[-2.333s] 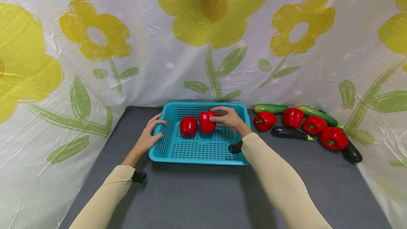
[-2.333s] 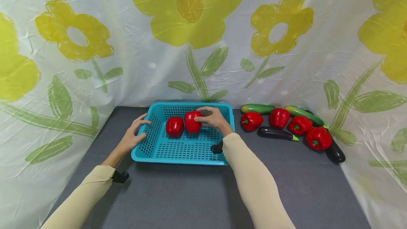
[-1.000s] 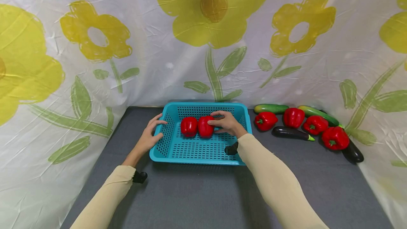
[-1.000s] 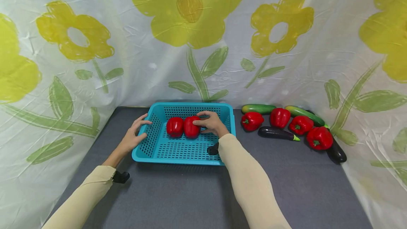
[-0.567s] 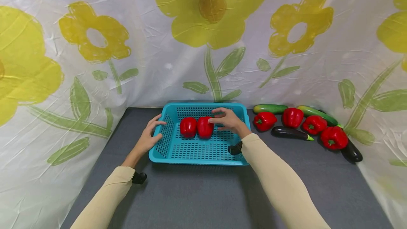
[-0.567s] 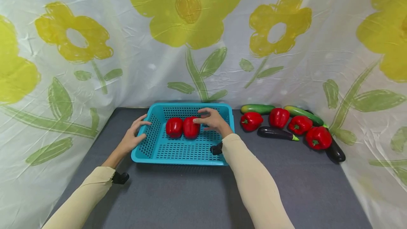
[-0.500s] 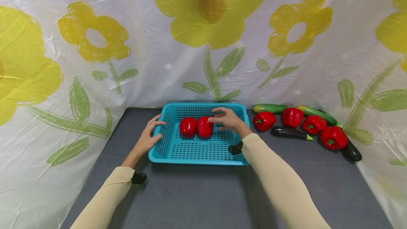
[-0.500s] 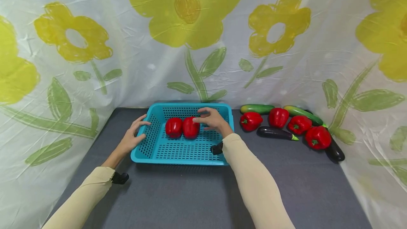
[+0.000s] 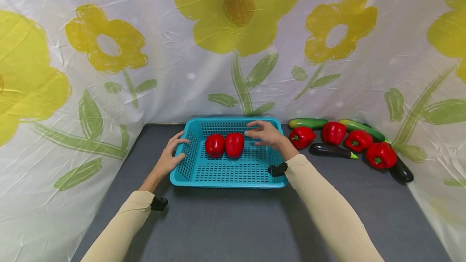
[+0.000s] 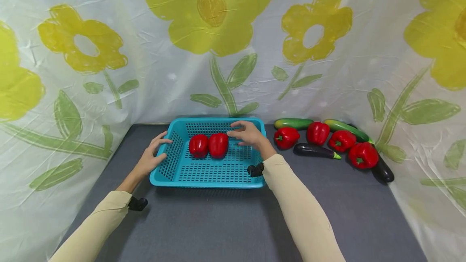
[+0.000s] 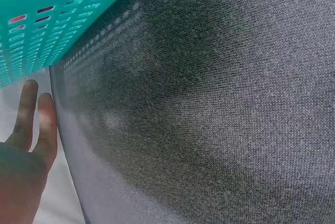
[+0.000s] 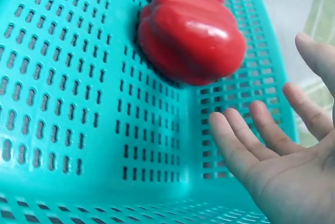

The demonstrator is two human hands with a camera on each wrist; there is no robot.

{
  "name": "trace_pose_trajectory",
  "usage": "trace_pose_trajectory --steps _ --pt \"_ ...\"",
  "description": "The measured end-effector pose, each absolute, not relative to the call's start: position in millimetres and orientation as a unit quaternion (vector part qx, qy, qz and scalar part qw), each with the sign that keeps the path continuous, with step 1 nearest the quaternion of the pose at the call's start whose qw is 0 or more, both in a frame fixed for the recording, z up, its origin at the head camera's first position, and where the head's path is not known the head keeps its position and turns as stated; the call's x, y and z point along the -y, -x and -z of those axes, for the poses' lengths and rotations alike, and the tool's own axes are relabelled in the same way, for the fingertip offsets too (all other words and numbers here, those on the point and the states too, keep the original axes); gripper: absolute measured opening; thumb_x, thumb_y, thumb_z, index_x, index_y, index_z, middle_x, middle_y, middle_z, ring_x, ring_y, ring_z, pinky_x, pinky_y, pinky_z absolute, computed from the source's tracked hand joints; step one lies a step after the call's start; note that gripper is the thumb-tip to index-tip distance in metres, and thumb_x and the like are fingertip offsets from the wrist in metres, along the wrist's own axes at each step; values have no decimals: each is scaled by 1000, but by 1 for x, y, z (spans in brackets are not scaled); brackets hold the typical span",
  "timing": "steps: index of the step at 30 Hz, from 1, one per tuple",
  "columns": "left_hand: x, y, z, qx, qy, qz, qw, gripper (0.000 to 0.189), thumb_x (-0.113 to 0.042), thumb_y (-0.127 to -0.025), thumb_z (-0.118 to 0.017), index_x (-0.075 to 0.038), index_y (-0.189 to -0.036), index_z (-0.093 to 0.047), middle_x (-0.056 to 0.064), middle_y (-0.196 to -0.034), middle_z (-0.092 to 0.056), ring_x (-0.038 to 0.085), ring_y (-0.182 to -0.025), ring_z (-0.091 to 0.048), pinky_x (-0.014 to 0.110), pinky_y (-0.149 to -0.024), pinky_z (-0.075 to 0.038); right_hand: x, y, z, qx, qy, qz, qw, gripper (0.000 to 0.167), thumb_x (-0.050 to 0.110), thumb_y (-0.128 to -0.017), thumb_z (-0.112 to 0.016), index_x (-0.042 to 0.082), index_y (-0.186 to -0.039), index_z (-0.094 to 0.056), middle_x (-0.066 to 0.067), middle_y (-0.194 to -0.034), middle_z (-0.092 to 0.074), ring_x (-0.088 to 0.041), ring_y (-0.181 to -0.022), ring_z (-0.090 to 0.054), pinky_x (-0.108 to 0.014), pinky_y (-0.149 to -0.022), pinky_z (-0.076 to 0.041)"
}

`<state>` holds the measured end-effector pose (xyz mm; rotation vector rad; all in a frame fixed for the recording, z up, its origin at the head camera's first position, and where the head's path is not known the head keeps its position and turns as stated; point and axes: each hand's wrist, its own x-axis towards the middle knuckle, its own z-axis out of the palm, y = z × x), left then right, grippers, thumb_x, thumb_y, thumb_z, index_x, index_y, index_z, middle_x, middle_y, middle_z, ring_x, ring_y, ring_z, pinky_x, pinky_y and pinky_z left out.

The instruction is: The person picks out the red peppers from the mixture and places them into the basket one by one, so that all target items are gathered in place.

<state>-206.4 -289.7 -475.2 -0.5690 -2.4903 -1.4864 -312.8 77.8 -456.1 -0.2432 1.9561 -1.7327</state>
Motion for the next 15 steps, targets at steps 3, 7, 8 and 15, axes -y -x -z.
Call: trace_pose_trajectory --steps 3,7,8,15 --pt "290 206 476 839 191 502 92 40 22 -86 -53 12 -125 -58 38 -155 -24 58 -140 -21 72 -97 -28 -82 312 451 -709 97 649 257 58 16 -99 -67 -1 -150 -43 -23 -141 -52 -47 -135 -43 -58 -104 -39" --pt "290 206 476 838 189 503 93 40 22 -86 -53 12 -125 -58 38 -155 -24 57 -140 -20 71 -97 -28 -87 311 445 -698 108 659 257 57 15 -101 -64 -2 -150 -41 -25 -142 -50 -46 -134 -45 -55 -104 -39" --pt "290 206 475 838 188 503 93 40 22 -86 -53 12 -125 -58 38 -155 -24 57 -140 -20 71 -97 -28 -88 310 444 -697 112 661 257 56 15 -102 -63 -2 -150 -41 -26 -143 -49 -46 -134 -45 -55 -104 -40" --pt "289 206 474 836 192 506 92 39 22 -86 -53 14 -124 -57 39 -154 -23 58 -140 -20 70 -97 -29 -100 303 432 -688 137 673 233 46 11 -102 -61 1 -145 -46 -25 -137 -52 -40 -126 -54 -56 -104 -40"
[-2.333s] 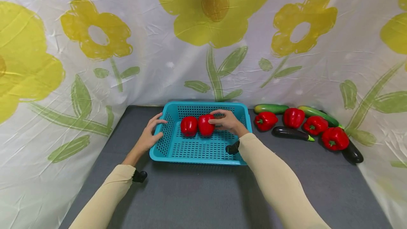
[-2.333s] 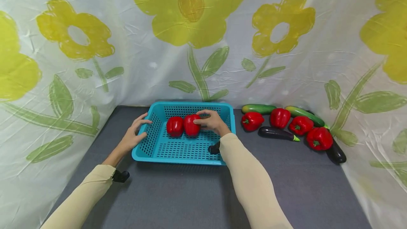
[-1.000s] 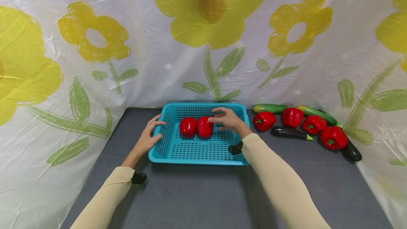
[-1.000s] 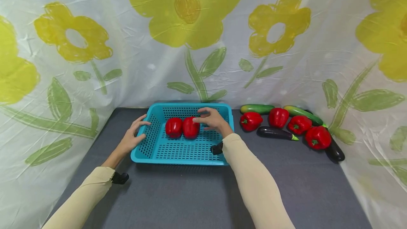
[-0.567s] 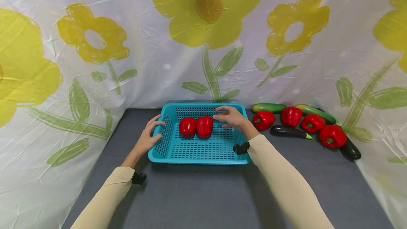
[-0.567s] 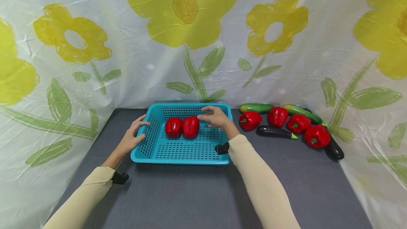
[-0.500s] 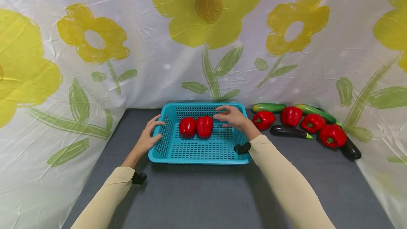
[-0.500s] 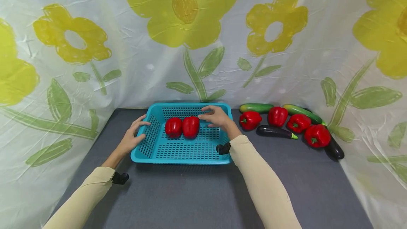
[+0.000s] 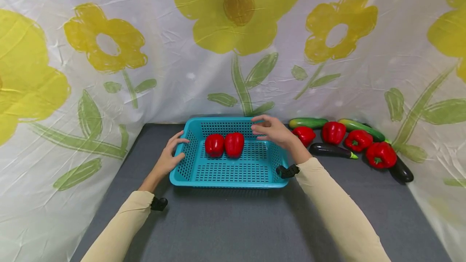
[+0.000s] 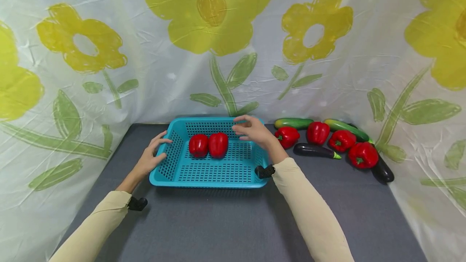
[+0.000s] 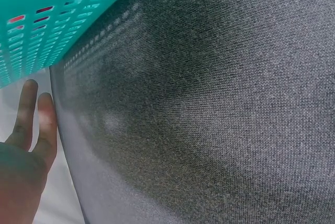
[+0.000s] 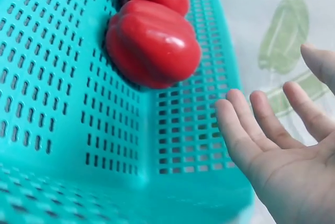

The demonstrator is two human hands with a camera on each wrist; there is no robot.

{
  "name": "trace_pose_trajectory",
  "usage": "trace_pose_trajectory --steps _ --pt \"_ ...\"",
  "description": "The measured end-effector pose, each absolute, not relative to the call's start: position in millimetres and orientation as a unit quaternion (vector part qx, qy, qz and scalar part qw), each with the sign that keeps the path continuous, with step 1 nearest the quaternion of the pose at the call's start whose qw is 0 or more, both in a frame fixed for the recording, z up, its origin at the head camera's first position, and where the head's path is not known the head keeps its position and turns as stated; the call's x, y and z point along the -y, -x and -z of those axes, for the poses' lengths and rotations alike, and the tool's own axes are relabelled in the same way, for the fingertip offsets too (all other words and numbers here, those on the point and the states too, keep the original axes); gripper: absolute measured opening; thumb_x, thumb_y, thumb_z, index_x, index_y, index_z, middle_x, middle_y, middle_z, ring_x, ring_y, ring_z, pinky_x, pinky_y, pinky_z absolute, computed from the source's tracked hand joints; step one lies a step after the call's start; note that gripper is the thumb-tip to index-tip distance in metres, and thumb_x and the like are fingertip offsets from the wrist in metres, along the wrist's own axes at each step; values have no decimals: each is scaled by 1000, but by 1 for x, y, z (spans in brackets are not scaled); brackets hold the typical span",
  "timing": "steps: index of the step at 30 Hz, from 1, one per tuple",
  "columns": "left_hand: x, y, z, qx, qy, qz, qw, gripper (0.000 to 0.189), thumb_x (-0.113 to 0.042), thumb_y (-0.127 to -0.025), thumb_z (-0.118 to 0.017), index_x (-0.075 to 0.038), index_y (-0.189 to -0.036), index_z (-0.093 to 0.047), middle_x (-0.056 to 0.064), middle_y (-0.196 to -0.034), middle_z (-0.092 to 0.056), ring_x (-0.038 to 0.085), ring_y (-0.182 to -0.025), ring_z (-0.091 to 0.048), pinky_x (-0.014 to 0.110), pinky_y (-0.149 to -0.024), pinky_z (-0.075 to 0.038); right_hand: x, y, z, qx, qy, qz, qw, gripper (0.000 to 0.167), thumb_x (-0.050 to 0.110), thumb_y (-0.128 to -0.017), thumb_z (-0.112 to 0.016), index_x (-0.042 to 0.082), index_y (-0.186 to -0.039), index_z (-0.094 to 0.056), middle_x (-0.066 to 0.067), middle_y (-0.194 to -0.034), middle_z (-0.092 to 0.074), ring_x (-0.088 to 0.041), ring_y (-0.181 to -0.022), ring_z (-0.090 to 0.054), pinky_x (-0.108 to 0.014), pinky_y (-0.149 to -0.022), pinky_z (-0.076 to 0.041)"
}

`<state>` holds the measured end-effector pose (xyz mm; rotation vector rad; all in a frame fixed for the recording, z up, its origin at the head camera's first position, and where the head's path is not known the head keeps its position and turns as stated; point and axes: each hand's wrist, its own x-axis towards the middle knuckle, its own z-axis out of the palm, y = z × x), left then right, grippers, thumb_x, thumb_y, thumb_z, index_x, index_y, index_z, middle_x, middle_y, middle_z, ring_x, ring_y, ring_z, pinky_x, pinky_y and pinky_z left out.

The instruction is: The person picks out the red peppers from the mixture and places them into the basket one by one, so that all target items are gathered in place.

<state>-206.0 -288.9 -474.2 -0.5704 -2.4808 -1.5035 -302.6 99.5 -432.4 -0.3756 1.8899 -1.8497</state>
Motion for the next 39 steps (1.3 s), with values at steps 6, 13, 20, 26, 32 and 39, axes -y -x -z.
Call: trace_pose_trajectory --steps 6,13,20,26,32,39 --pt "288 205 472 834 194 509 94 39 23 -86 -53 14 -123 -57 40 -154 -23 58 -139 -21 70 -96 -30 -116 296 422 -682 167 680 209 44 12 -102 -63 0 -142 -50 -24 -133 -53 -43 -127 -53 -54 -102 -42" --pt "289 205 473 835 194 506 100 39 23 -86 -53 16 -124 -56 40 -154 -23 59 -139 -21 71 -96 -30 -140 290 416 -699 185 667 178 45 14 -102 -62 0 -143 -49 -27 -139 -49 -44 -128 -52 -48 -99 -46" --pt "290 205 473 836 191 505 98 39 22 -86 -53 16 -123 -56 40 -154 -24 58 -139 -21 72 -97 -29 -166 287 416 -699 168 678 153 49 17 -103 -62 -3 -144 -45 -26 -143 -48 -42 -128 -52 -48 -100 -45" --pt "289 205 473 835 194 505 100 39 23 -85 -53 17 -123 -56 40 -154 -23 59 -138 -22 70 -95 -32 -192 285 418 -708 153 679 119 47 20 -104 -60 -4 -142 -46 -24 -142 -49 -43 -127 -52 -43 -97 -47" --pt "287 205 473 835 193 508 93 39 23 -86 -52 15 -124 -56 40 -154 -22 59 -138 -22 66 -93 -34 -222 283 427 -707 125 689 104 43 19 -102 -62 -2 -139 -51 -16 -134 -54 -40 -124 -56 -46 -97 -45" --pt "287 205 474 835 189 507 97 39 23 -86 -53 15 -124 -57 40 -154 -24 59 -138 -22 70 -96 -31 -252 281 440 -708 114 690 95 41 18 -101 -64 0 -137 -54 -9 -127 -59 -32 -121 -59 -41 -96 -46"
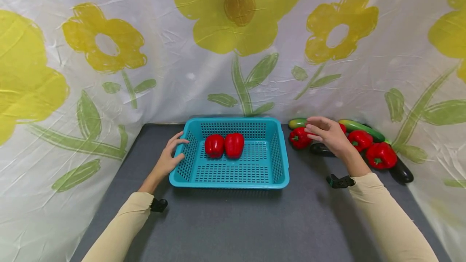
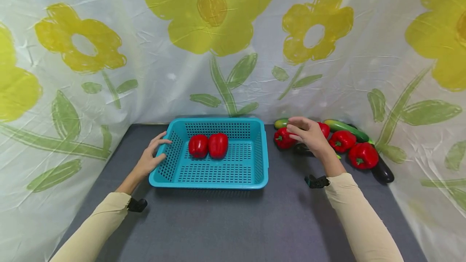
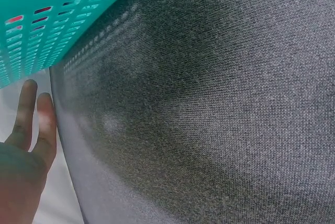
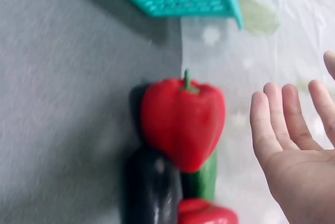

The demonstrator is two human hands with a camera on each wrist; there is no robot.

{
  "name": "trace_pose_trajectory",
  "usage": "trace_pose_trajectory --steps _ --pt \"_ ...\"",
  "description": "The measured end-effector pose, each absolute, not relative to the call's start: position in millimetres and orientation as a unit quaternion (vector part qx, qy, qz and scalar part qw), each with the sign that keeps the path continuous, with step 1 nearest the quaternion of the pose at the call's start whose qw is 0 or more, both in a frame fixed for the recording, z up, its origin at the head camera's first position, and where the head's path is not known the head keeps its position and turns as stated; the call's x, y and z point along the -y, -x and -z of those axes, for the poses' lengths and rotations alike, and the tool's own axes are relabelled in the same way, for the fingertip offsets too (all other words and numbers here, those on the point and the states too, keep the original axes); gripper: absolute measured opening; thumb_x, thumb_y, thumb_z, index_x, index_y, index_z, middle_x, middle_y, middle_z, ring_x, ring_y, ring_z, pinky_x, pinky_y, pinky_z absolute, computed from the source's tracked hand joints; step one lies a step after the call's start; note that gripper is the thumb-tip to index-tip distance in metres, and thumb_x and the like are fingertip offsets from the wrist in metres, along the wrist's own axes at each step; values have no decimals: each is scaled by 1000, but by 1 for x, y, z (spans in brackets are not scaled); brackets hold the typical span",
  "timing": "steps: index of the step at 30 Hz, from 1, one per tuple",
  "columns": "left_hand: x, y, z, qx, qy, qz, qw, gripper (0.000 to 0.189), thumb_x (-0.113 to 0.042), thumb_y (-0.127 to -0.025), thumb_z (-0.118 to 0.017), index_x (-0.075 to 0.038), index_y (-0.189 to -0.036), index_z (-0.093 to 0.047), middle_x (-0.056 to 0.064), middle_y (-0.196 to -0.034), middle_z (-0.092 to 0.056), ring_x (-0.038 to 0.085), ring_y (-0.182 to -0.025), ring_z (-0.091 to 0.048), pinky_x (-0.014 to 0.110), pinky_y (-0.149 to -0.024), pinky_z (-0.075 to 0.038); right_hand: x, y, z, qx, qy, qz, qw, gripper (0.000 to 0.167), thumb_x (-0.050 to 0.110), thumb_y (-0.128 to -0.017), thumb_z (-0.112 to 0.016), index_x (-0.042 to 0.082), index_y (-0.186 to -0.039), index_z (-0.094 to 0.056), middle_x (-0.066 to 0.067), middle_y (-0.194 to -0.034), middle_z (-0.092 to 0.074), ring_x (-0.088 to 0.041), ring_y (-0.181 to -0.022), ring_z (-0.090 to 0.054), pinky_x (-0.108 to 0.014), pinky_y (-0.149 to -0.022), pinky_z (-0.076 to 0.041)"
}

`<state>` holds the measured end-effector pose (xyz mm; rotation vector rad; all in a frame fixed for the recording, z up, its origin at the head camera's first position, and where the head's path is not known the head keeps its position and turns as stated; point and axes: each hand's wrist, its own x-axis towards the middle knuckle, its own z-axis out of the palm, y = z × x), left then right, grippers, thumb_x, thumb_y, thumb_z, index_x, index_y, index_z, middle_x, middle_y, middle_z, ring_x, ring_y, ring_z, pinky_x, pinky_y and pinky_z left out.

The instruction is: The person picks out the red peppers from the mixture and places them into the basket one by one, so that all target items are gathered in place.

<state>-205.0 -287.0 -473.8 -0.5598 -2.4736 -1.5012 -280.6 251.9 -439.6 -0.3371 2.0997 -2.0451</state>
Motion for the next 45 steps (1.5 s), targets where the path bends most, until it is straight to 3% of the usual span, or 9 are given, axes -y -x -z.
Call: trace_pose_trajectory --steps 5,9,14,17,20,24,31,39,45 --pt "287 205 473 834 188 510 95 39 23 -85 -53 15 -123 -57 40 -153 -24 59 -138 -21 71 -97 -30 -266 281 449 -706 110 693 90 40 12 -100 -65 1 -137 -55 -7 -128 -59 -24 -117 -60 -40 -97 -46" --pt "287 205 473 832 185 514 94 39 23 -85 -52 15 -123 -57 40 -153 -24 59 -139 -21 71 -97 -30 -273 283 456 -741 114 657 75 45 14 -99 -68 3 -140 -54 -11 -134 -56 -19 -116 -60 -33 -95 -48" --pt "287 205 473 832 185 514 94 39 22 -86 -52 14 -123 -57 40 -154 -24 58 -140 -20 71 -98 -29 -278 286 468 -796 128 590 50 55 18 -96 -72 5 -145 -51 -19 -145 -50 -32 -129 -54 -24 -90 -49" --pt "288 205 473 832 185 515 93 39 22 -86 -52 14 -123 -57 39 -154 -24 58 -140 -19 71 -98 -28 -280 289 475 -809 139 570 46 61 16 -94 -75 3 -148 -48 -22 -149 -45 -43 -136 -43 -34 -99 -47" --pt "288 206 474 832 185 516 91 39 22 -86 -52 14 -124 -57 39 -154 -24 58 -140 -19 73 -98 -27 -280 292 480 -822 147 548 39 66 15 -93 -76 1 -149 -45 -25 -151 -42 -47 -139 -36 -51 -107 -37" --pt "288 206 474 832 187 515 92 39 23 -86 -52 14 -124 -58 39 -154 -24 57 -141 -19 74 -100 -24 -272 287 471 -831 148 535 43 70 10 -91 -76 -6 -149 -41 -32 -151 -38 -53 -140 -30 -64 -108 -27" --pt "289 205 474 831 186 516 92 39 23 -86 -52 13 -124 -58 39 -154 -24 57 -141 -19 73 -100 -25 -269 302 489 -843 149 515 48 77 15 -91 -78 -4 -153 -37 -27 -154 -36 -49 -140 -31 -64 -109 -26" --pt "293 211 485 835 192 506 99 38 16 -86 -50 14 -124 -54 38 -154 -23 59 -137 -23 71 -95 -31 -262 310 493 -859 126 493 47 77 23 -89 -81 -1 -151 -42 -24 -154 -38 -47 -142 -29 -60 -112 -24" --pt "293 211 485 834 194 506 101 38 17 -85 -50 13 -123 -55 38 -154 -23 59 -137 -22 71 -94 -30 -259 316 495 -865 118 484 60 76 26 -88 -81 1 -150 -44 -24 -153 -39 -47 -139 -30 -62 -107 -30"
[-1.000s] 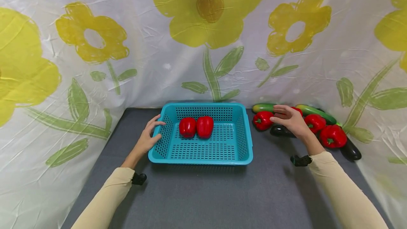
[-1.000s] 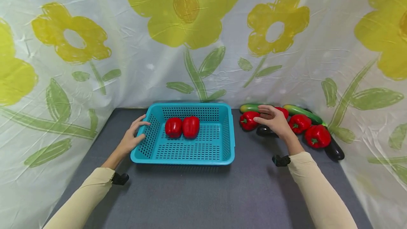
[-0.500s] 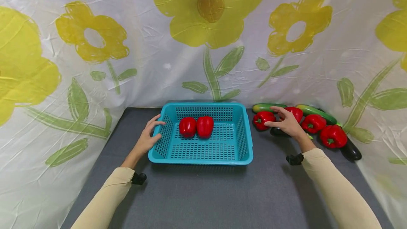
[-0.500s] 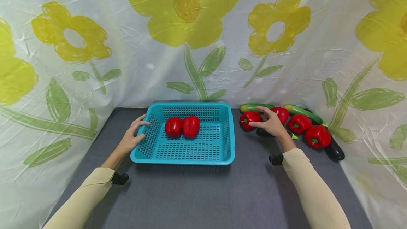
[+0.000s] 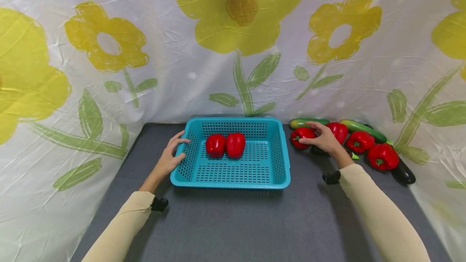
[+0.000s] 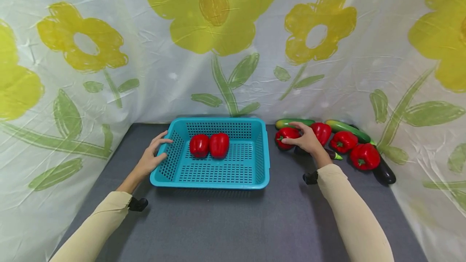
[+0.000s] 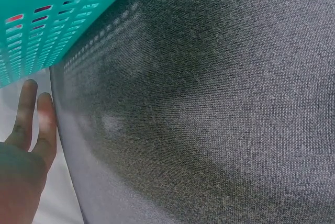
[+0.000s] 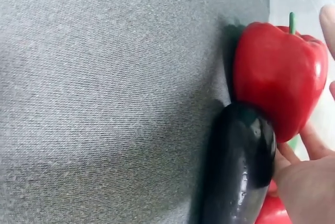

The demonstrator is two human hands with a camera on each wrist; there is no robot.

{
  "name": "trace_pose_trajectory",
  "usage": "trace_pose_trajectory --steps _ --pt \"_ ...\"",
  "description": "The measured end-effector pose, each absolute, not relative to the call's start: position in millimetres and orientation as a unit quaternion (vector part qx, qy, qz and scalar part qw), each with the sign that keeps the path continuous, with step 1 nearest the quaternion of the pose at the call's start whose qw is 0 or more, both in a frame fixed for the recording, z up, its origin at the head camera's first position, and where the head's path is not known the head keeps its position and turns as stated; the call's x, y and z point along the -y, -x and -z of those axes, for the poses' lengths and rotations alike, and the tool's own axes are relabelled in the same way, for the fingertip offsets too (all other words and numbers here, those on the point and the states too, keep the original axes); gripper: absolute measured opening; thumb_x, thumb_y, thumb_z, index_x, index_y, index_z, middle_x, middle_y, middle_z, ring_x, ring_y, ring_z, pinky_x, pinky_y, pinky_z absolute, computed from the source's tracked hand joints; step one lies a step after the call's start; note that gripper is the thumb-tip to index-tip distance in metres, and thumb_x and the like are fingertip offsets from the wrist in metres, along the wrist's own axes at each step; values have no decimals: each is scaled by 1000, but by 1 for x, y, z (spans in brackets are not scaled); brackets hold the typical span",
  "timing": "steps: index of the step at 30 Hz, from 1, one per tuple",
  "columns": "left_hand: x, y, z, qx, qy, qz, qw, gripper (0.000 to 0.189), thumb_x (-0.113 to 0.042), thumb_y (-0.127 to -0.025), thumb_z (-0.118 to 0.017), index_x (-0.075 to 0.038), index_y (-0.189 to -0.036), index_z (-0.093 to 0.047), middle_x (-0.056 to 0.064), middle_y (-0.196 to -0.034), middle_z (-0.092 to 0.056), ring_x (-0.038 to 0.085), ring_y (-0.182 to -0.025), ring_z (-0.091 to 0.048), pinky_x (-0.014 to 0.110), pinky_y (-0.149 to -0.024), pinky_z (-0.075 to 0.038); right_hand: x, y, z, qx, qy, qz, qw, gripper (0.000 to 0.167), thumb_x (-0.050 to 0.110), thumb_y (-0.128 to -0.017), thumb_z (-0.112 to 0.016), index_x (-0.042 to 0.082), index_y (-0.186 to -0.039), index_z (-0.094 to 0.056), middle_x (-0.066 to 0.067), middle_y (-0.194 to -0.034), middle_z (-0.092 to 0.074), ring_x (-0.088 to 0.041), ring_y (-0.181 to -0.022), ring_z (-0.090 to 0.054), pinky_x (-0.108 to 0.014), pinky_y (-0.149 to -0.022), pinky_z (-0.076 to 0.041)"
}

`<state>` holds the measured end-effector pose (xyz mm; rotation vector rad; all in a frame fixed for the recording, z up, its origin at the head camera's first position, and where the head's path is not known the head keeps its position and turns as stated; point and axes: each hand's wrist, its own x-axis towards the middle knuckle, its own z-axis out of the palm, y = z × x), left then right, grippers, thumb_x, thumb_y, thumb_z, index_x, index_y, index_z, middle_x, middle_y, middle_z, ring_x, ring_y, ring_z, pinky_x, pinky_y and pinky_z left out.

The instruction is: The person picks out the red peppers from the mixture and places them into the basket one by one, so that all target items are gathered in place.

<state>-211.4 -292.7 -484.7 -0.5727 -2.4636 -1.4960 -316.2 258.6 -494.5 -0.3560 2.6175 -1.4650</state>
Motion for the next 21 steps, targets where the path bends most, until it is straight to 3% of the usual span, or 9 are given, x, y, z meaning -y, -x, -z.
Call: trace_pose_trajectory --steps 7,12,21 --pt "292 210 483 831 190 514 99 38 20 -86 -51 11 -123 -58 36 -155 -24 55 -140 -22 68 -96 -31 -254 319 495 -866 119 481 73 72 17 -88 -81 1 -149 -47 -24 -150 -42 -46 -132 -38 -60 -101 -39" --pt "291 208 481 827 189 519 102 39 23 -85 -52 13 -122 -58 37 -154 -25 55 -140 -23 69 -97 -30 -253 321 496 -867 118 478 72 69 14 -88 -81 -1 -147 -49 -25 -146 -47 -44 -124 -46 -52 -95 -44" --pt "295 212 487 837 203 497 108 38 15 -85 -50 13 -123 -55 38 -153 -24 59 -135 -24 68 -90 -35 -253 320 495 -867 116 482 53 68 19 -88 -82 1 -146 -51 -24 -145 -48 -44 -124 -46 -52 -93 -46"
